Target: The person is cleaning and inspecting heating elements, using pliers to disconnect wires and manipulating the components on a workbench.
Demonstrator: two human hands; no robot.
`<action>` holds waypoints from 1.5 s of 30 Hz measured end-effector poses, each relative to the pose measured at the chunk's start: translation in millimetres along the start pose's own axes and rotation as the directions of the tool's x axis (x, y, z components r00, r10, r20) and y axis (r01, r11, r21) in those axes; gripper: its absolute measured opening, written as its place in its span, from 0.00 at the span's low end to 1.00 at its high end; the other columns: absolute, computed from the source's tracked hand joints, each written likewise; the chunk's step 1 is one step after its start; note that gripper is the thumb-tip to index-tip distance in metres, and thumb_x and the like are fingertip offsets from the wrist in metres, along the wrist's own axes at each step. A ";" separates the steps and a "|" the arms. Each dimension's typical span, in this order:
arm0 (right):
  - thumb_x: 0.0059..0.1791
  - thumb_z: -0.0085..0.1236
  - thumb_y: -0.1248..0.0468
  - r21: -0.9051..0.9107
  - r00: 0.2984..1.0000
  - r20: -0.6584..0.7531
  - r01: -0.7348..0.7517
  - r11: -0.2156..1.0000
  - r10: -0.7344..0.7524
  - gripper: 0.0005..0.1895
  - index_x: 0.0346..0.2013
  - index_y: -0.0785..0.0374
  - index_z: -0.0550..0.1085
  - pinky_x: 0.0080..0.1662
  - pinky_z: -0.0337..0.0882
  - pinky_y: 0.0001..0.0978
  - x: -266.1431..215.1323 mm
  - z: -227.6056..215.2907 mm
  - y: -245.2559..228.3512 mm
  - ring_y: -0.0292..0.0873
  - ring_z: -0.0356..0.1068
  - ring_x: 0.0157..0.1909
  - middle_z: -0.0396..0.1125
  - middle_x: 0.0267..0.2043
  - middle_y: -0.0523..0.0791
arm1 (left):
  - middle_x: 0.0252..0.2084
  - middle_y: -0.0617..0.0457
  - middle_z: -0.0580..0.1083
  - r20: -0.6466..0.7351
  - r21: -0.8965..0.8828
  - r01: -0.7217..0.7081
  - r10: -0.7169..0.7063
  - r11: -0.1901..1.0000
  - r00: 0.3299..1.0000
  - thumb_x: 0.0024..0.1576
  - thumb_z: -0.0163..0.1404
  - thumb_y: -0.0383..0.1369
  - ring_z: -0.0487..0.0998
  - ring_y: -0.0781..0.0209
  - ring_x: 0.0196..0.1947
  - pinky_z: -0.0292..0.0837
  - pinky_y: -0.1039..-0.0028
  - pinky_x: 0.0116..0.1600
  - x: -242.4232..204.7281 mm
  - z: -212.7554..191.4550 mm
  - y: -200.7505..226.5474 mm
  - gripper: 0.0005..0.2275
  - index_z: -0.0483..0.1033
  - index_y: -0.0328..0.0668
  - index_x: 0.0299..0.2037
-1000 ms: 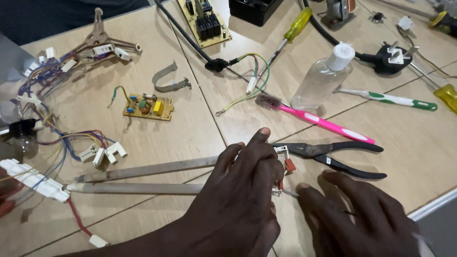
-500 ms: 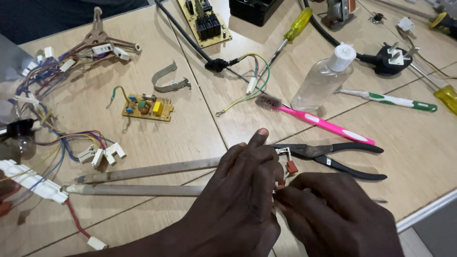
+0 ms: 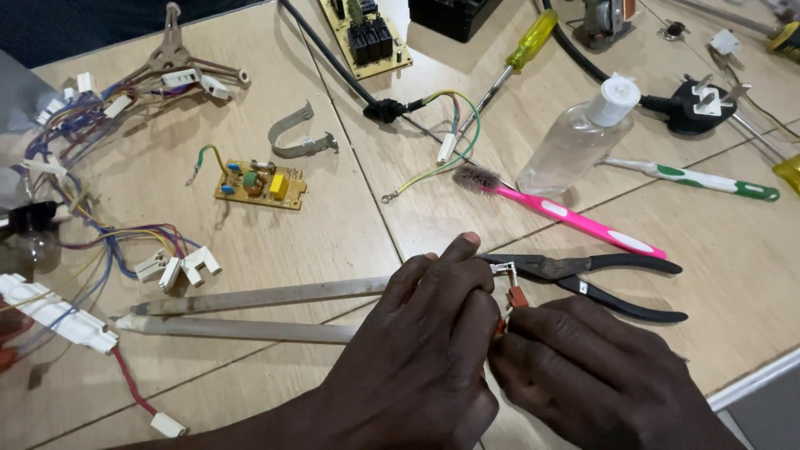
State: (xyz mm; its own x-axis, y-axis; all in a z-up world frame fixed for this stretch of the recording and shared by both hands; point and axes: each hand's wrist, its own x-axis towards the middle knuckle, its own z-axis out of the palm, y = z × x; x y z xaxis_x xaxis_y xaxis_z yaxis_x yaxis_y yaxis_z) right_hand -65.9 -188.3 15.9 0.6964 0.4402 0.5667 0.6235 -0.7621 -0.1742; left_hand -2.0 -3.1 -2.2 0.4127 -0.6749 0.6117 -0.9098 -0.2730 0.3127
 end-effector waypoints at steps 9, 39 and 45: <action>0.56 0.39 0.61 0.182 0.983 0.183 -0.004 0.983 -0.030 0.17 0.45 0.67 0.75 0.46 0.73 0.40 -12.5 -18.9 12.7 0.51 0.73 0.43 0.69 0.49 0.55 | 0.48 0.35 0.67 0.058 -0.011 0.001 0.000 1.000 0.998 0.41 0.47 0.24 0.68 0.30 0.68 0.65 0.53 0.62 1.6 -5.8 1.5 0.14 0.66 0.31 0.39; 0.48 0.55 0.47 -0.528 0.751 0.281 -0.399 0.750 0.597 0.09 0.42 0.30 0.77 0.25 0.73 0.40 -33.4 -68.2 62.4 0.32 0.73 0.51 0.72 0.47 0.25 | 0.52 0.32 0.63 0.107 -0.168 0.015 0.003 0.986 0.994 0.48 0.44 0.25 0.64 0.28 0.63 0.59 0.50 0.68 6.0 -22.5 9.7 0.14 0.66 0.29 0.44; 0.51 0.58 0.66 -0.281 0.889 0.115 -0.398 0.873 0.442 0.04 0.38 0.58 0.80 0.41 0.71 0.36 -35.3 -84.0 88.6 0.43 0.74 0.35 0.74 0.36 0.43 | 0.51 0.34 0.64 0.121 -0.174 0.056 -0.035 0.983 0.992 0.46 0.43 0.26 0.64 0.27 0.64 0.59 0.52 0.66 4.0 -25.1 10.8 0.12 0.65 0.31 0.41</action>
State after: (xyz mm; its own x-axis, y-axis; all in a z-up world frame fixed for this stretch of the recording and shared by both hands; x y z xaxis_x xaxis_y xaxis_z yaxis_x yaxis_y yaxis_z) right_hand -65.1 -311.2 48.1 0.9361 0.1087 0.3346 0.1673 -0.9742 -0.1515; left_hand -9.1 8.4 21.9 0.4358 -0.7428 0.5083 -0.8638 -0.1865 0.4680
